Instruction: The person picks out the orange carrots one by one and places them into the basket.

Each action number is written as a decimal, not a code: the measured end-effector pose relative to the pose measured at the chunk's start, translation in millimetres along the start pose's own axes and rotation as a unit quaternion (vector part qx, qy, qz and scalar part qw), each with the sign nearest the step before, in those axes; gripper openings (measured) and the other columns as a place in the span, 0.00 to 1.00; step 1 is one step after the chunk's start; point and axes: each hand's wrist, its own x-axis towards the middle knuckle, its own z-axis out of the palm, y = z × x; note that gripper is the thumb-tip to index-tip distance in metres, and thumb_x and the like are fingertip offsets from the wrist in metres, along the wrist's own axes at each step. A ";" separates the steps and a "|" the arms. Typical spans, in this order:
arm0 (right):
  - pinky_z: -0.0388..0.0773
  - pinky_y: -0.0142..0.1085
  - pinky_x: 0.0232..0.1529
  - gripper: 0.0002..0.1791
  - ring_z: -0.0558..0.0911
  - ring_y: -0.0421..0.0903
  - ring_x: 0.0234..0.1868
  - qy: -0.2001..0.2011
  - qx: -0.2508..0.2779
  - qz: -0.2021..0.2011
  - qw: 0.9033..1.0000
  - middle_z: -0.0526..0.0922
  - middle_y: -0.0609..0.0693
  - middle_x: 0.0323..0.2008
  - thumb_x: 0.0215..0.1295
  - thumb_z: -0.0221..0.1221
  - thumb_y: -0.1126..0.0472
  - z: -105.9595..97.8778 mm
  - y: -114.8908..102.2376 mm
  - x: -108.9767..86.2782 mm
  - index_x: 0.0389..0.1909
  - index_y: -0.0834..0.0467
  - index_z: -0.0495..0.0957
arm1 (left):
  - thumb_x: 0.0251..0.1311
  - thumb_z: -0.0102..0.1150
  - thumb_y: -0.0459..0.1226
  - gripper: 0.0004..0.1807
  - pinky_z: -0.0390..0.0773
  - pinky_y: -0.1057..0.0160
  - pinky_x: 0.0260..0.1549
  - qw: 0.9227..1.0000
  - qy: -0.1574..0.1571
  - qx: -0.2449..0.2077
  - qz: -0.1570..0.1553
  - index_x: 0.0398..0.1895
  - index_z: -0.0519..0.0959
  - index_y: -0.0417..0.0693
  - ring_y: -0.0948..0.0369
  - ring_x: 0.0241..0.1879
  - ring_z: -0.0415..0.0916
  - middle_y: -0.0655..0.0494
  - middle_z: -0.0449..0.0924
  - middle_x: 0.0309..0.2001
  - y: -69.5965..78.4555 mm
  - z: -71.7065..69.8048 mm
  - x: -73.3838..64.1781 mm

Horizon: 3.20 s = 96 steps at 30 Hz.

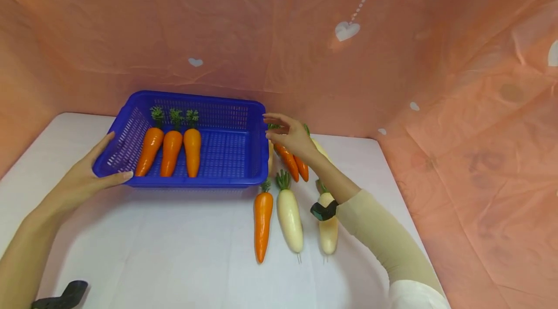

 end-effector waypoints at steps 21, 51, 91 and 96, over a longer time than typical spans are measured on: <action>0.78 0.47 0.58 0.28 0.74 0.57 0.64 0.053 -0.063 0.093 0.992 0.73 0.58 0.65 0.66 0.61 0.68 -48.9 58.0 -33.0 0.68 0.58 0.72 | 0.66 0.61 0.46 0.54 0.29 0.24 0.64 1.000 0.006 0.004 -0.008 0.78 0.29 0.75 0.32 0.74 0.23 0.41 0.24 0.78 2.1 -0.1 1.0; 0.82 0.48 0.52 0.47 0.78 0.61 0.58 -0.041 -0.212 0.195 0.957 0.71 0.67 0.65 0.59 0.69 0.62 -43.0 80.7 -9.5 0.77 0.53 0.56 | 0.67 0.60 0.43 0.53 0.26 0.26 0.64 1.000 0.004 -0.016 -0.007 0.79 0.30 0.73 0.34 0.74 0.21 0.40 0.24 0.78 2.9 0.3 -1.7; 0.86 0.48 0.39 0.40 0.83 0.54 0.47 -0.047 0.039 0.092 0.994 0.73 0.59 0.60 0.62 0.65 0.67 -5.6 -16.3 25.4 0.73 0.42 0.63 | 0.67 0.60 0.46 0.54 0.29 0.24 0.63 1.000 0.002 -0.012 -0.022 0.76 0.26 0.77 0.31 0.73 0.21 0.39 0.23 0.78 5.6 -0.7 1.3; 0.86 0.46 0.39 0.39 0.83 0.56 0.46 -0.068 0.035 0.092 0.993 0.71 0.63 0.57 0.63 0.66 0.66 14.2 -21.8 37.0 0.73 0.42 0.63 | 0.67 0.60 0.45 0.54 0.29 0.25 0.63 1.000 0.007 -0.014 -0.021 0.77 0.27 0.74 0.31 0.73 0.21 0.38 0.23 0.77 3.7 -0.3 0.9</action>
